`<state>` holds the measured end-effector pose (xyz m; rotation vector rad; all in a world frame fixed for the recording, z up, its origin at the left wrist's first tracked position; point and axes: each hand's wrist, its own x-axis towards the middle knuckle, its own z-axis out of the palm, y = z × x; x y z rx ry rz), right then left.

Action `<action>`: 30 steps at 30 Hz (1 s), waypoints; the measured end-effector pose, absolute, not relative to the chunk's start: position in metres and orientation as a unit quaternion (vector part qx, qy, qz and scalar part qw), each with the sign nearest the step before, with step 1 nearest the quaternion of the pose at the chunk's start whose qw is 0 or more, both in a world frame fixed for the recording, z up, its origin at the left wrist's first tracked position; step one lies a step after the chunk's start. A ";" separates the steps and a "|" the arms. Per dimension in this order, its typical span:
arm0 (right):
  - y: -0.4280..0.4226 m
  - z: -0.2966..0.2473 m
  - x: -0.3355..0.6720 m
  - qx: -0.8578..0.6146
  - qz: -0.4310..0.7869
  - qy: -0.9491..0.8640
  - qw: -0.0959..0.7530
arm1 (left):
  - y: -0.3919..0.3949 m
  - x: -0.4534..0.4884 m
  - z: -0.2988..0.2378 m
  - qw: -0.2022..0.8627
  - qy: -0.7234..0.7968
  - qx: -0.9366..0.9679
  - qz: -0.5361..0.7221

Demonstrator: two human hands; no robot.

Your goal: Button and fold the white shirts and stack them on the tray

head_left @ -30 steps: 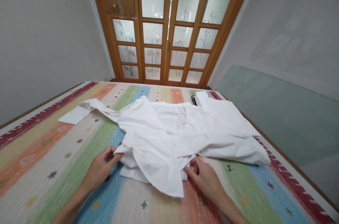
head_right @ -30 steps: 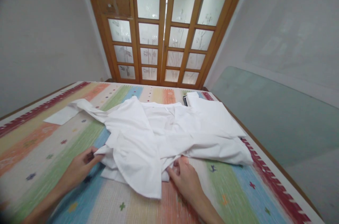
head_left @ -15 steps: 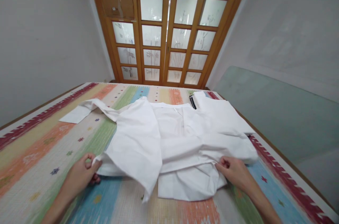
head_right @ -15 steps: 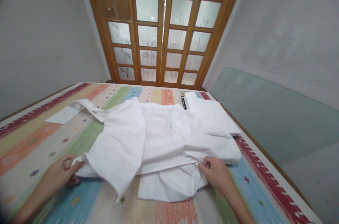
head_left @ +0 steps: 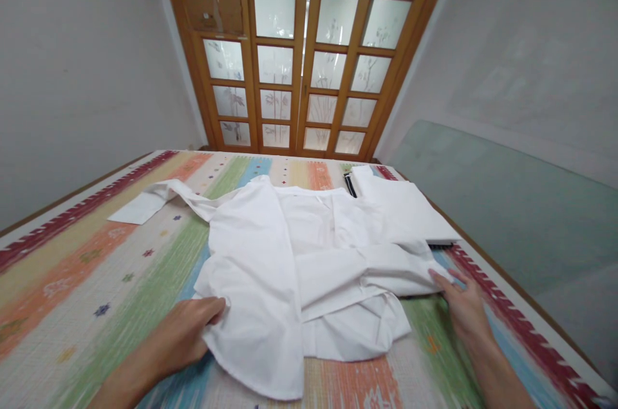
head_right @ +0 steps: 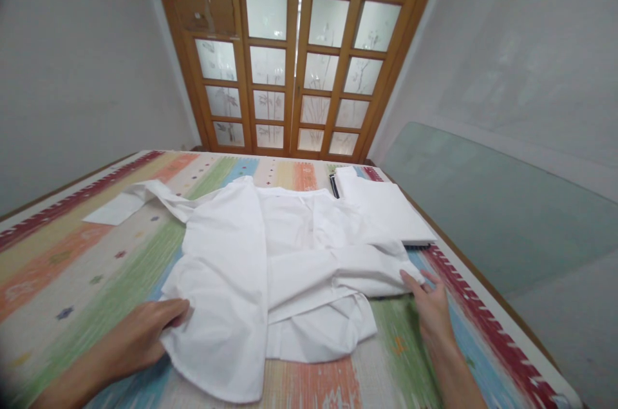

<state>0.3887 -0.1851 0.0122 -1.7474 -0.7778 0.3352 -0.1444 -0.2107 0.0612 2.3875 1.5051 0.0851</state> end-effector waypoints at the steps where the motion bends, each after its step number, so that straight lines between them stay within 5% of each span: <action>1: -0.181 0.018 0.380 -0.735 0.148 -0.309 0.585 | -0.210 -0.140 0.067 0.177 0.526 0.832 -0.004; 6: -0.155 0.065 0.334 -0.653 0.054 -0.399 0.642 | -0.196 -0.130 0.109 0.292 0.497 0.806 -0.134; 10: -0.139 0.101 0.272 -0.545 -0.045 -0.574 0.609 | -0.161 -0.113 0.143 0.329 0.437 0.835 -0.068; 14: -0.149 0.108 0.195 -0.320 -0.045 -0.860 0.395 | -0.114 -0.080 0.153 0.315 0.426 0.843 0.093; 16: -0.161 0.101 0.161 -0.248 -0.086 -0.934 0.242 | -0.087 -0.063 0.147 0.304 0.457 0.815 0.185; 18: -0.175 0.089 0.135 -0.198 -0.116 -0.957 0.176 | -0.060 -0.046 0.133 0.278 0.507 0.780 0.239; 30: -0.197 0.047 0.112 -0.157 -0.136 -0.968 0.139 | 0.046 0.049 0.061 0.364 0.580 0.659 0.311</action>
